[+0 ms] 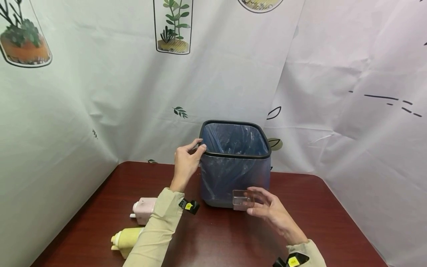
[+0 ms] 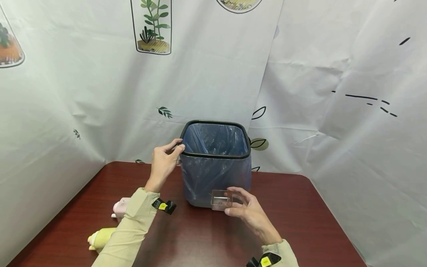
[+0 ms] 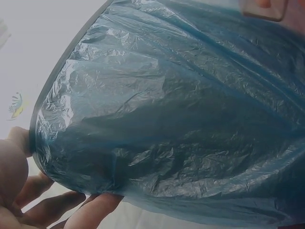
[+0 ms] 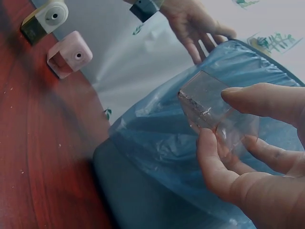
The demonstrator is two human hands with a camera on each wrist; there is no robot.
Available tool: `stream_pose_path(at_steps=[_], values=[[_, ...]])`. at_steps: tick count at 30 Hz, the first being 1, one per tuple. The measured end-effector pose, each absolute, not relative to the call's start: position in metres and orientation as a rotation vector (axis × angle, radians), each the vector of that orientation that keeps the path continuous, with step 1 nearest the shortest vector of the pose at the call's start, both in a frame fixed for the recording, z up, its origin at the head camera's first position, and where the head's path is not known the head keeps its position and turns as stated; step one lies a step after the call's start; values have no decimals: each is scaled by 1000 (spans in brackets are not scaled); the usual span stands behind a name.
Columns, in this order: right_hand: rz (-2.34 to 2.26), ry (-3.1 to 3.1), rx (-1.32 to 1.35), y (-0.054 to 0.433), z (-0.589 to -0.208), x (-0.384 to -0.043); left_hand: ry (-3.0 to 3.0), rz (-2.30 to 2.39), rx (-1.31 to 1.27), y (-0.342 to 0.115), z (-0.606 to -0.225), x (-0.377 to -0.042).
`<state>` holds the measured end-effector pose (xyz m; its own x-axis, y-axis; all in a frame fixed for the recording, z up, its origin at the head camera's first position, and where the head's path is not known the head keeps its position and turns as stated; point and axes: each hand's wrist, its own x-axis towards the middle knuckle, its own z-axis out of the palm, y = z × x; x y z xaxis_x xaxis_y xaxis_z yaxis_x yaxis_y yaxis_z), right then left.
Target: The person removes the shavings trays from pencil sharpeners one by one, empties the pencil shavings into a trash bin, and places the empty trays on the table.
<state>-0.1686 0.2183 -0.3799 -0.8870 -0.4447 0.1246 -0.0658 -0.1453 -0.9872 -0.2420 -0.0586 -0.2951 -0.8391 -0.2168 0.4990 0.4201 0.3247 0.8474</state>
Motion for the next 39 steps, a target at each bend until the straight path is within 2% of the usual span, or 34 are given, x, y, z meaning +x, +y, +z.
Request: stream_pose_path(at_steps=[39], values=[[-2083,1809,-467,216,-414,-174,-2034,-1567,-182,-57,-295,-240]])
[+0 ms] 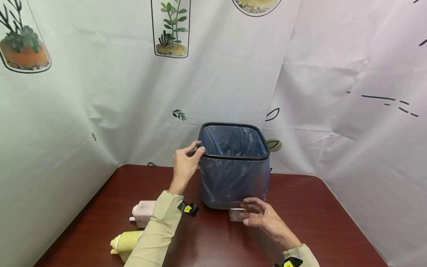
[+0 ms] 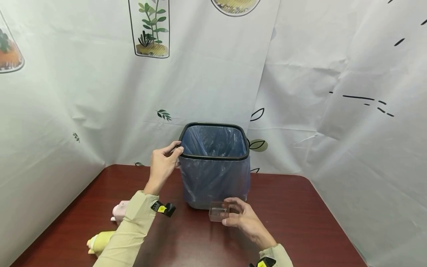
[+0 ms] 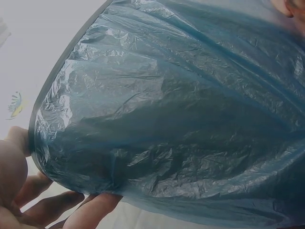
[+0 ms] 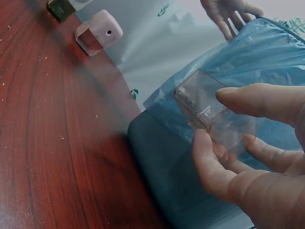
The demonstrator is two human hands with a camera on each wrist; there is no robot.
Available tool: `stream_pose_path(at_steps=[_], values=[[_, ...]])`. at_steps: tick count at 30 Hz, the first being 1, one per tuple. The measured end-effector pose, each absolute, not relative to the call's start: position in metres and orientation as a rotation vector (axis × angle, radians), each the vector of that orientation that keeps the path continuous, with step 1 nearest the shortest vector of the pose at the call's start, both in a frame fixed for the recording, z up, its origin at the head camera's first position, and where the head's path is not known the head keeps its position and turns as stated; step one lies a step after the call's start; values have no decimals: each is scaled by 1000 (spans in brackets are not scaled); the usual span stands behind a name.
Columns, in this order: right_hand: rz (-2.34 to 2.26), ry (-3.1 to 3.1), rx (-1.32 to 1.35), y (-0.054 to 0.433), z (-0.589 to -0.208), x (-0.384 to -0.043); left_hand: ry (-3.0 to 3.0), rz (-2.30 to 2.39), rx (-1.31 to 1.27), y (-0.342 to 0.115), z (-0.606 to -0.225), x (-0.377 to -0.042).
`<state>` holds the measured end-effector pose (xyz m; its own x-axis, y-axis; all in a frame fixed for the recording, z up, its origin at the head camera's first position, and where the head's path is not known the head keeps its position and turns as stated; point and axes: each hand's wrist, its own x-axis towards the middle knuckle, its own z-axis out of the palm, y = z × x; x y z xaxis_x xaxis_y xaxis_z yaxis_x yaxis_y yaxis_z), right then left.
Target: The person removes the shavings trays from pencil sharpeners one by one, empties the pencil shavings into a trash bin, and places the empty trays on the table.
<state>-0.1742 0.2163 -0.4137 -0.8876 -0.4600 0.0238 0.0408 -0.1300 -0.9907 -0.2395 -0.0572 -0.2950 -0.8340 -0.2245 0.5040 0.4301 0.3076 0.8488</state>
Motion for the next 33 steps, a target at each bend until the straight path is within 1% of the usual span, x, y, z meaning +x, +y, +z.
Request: stream_pose_path(at_steps=[12,21,33], values=[[-2054,1812,-466,217,-423,-176,-2047,-1539,-154,-57,-295,-240],[-1930,1921,-434,218,-435,-179,-2041,-1557,-159,-56,-295,-241],[-1921,1935,-420,219,-440,-178,-2039,-1532,-160,-56,-295,-241]])
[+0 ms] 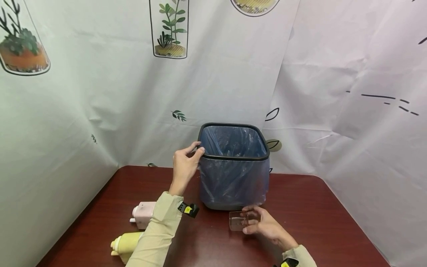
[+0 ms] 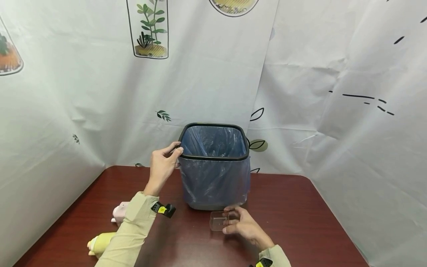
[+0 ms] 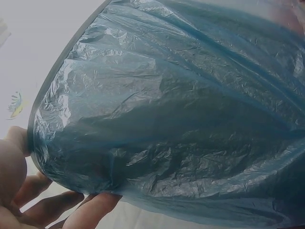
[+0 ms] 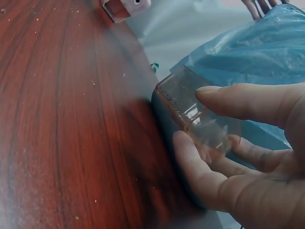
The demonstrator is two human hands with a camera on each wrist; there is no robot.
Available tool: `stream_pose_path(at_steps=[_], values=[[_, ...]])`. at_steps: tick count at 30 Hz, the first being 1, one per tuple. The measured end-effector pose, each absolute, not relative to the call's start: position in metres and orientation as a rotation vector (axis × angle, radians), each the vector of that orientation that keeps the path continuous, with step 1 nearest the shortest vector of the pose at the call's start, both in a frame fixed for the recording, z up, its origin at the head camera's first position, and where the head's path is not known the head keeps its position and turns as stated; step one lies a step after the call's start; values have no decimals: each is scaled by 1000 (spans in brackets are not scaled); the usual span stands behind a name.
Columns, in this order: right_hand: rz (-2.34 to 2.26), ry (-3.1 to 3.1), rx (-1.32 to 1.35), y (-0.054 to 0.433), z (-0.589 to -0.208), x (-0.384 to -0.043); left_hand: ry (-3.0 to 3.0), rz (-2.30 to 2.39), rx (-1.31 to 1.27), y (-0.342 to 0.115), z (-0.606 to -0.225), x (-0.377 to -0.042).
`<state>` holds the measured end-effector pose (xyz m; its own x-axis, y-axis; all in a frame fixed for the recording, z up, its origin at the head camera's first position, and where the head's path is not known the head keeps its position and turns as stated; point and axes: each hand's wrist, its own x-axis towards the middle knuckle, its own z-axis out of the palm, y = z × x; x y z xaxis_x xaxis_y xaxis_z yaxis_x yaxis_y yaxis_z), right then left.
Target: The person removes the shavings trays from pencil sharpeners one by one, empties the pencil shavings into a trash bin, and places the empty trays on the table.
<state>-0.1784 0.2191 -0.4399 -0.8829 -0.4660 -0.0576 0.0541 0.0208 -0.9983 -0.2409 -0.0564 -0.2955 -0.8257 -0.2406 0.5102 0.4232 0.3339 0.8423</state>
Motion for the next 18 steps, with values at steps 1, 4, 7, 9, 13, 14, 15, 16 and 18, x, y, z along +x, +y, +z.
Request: stream_pose_path(at_steps=[1,4,7,9,13,14,15,16,18], values=[[-1923,1935,-421,219,-440,-178,-2040,-1527,-160,-56,-296,-241],[-1928,1934,-415,219,-442,-178,-2045,-1526,-161,-56,-296,-241],[-1920,1941,-404,220,-442,-178,-2048,-1532,-162,-56,-297,-240],[-1909,1949,-397,220,-443,-178,-2045,-1539,-164,-56,-296,-240],[-1895,1957,-388,220,-443,-179,-2032,-1552,-178,-57,-296,-241],[-1891,1960,-386,219,-443,-179,-2030,-1553,-180,-57,-296,-241],[-1888,1964,-385,219,-443,-179,-2027,-1554,-183,-57,-296,-241],[-1884,1967,-388,219,-443,-178,-2028,-1548,-183,-56,-296,-241],[-1872,1977,-387,219,-443,-178,-2026,-1541,-183,-56,-296,-241]])
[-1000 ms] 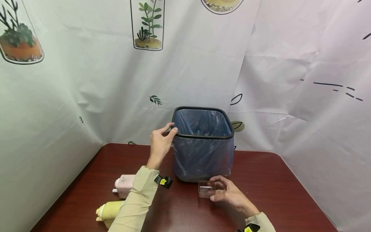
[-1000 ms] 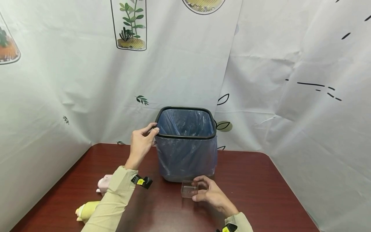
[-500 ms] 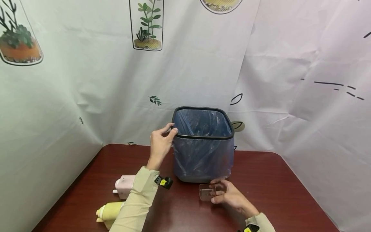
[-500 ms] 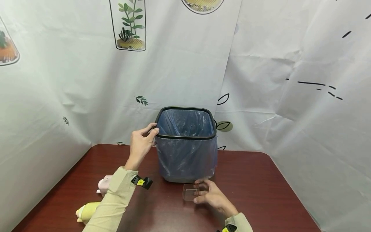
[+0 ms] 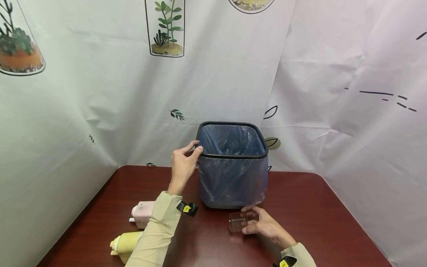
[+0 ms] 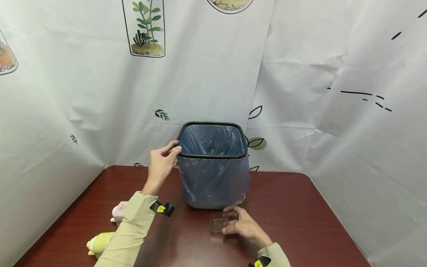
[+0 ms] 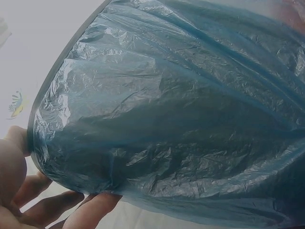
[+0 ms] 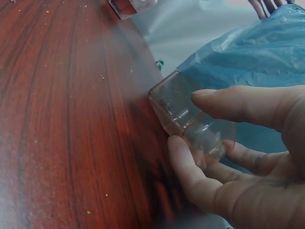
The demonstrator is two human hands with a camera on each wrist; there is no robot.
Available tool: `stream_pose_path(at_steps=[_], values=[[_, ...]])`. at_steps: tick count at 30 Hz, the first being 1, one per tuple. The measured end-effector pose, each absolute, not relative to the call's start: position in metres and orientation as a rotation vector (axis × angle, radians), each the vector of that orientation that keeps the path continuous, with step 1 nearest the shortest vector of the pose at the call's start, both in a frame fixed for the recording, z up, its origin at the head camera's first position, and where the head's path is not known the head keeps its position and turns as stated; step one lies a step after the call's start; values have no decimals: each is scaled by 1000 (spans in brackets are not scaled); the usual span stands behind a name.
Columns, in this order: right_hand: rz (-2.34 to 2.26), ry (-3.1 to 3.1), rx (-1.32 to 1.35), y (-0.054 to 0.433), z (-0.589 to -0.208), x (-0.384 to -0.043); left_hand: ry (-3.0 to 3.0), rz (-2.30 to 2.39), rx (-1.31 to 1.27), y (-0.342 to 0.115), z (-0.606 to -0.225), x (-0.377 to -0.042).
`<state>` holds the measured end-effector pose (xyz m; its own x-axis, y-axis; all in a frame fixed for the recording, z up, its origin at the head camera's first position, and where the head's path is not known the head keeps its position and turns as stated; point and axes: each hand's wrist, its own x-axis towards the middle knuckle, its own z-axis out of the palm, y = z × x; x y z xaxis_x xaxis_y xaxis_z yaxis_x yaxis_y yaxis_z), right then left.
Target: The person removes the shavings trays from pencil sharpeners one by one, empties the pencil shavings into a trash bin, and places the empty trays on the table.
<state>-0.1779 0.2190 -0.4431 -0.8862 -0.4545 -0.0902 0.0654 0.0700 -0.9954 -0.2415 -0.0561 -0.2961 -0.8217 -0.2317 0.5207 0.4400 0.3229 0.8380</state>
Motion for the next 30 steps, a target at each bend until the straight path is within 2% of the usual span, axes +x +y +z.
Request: stream_pose_path(at_steps=[20,30], values=[[-1791,2026,-441,218,-445,-178,-2028,-1533,-174,-56,-295,-242],[-1625,2246,-460,220,-445,-179,-2015,-1581,-180,-56,-296,-241]])
